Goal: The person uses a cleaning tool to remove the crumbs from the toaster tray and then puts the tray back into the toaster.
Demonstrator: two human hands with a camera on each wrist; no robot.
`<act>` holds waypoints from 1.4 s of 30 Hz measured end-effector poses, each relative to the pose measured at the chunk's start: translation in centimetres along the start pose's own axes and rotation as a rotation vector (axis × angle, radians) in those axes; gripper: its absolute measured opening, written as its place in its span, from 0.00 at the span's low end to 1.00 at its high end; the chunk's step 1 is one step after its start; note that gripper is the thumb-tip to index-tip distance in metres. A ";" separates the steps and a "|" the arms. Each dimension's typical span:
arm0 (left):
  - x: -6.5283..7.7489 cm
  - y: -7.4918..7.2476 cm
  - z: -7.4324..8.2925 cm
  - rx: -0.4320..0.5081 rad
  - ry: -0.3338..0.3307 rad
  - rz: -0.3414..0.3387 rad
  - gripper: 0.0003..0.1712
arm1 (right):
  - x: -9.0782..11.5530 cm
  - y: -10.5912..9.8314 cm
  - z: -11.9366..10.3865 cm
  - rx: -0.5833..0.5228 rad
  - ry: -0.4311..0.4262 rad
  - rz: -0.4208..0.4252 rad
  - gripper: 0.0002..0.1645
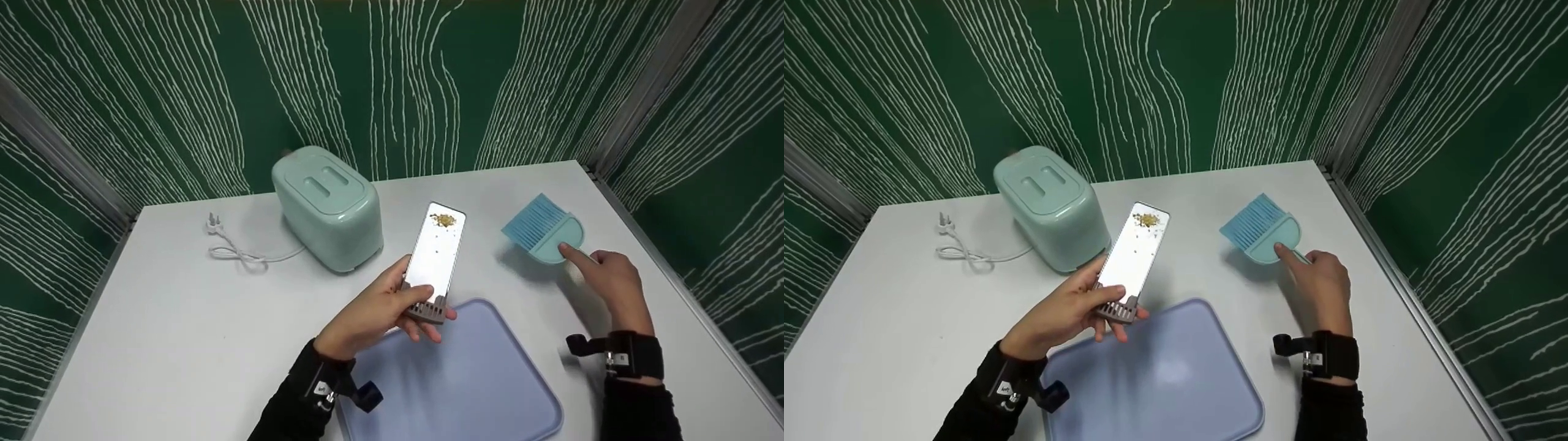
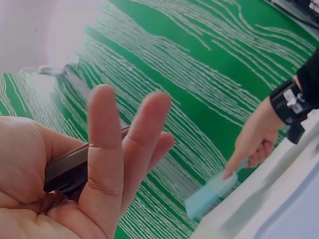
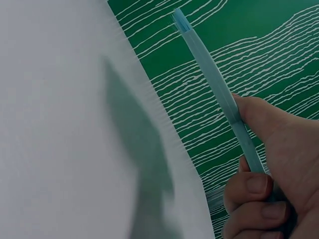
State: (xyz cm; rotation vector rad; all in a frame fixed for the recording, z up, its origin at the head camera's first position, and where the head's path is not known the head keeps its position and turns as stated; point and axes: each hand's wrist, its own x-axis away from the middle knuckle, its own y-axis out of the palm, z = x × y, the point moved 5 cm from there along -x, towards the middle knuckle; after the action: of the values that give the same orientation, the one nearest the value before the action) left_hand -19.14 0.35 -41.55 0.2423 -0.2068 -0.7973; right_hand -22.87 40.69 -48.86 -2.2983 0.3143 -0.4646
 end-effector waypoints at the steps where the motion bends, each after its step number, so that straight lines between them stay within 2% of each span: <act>1: 0.0 0.0 0.0 -0.004 0.004 -0.007 0.30 | 0.1 -0.2 -0.3 0.002 -0.003 0.009 0.46; 7: 0.2 0.0 0.2 -0.025 -0.002 -0.014 0.24 | 1.0 -1.4 -1.9 -0.019 -0.044 0.068 0.45; 15: 0.8 -0.6 0.0 -0.039 -0.023 -0.022 0.22 | 3.2 -3.3 -4.3 -0.062 -0.113 0.121 0.43; 20: 1.6 -1.2 -0.6 -0.043 -0.028 -0.028 0.24 | 4.4 -3.9 -5.9 -0.095 -0.163 0.123 0.42; 27: 2.7 -1.9 -1.3 -0.033 -0.055 -0.036 0.32 | 6.4 -4.6 -7.8 -0.116 -0.247 0.126 0.39; 35: 4.1 -2.9 -2.2 -0.102 -0.071 -0.013 0.29 | 8.3 -4.3 -9.6 -0.153 -0.346 0.116 0.34; 42: 5.3 -3.4 -2.9 -0.124 -0.073 -0.036 0.26 | 9.6 -3.4 -10.9 -0.141 -0.406 0.083 0.32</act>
State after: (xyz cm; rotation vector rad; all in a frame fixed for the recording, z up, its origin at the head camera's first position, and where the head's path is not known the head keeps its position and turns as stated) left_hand -17.02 -5.42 -44.82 0.1006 -0.2215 -0.8525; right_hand -18.48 32.62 -37.07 -2.4374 0.2436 0.0720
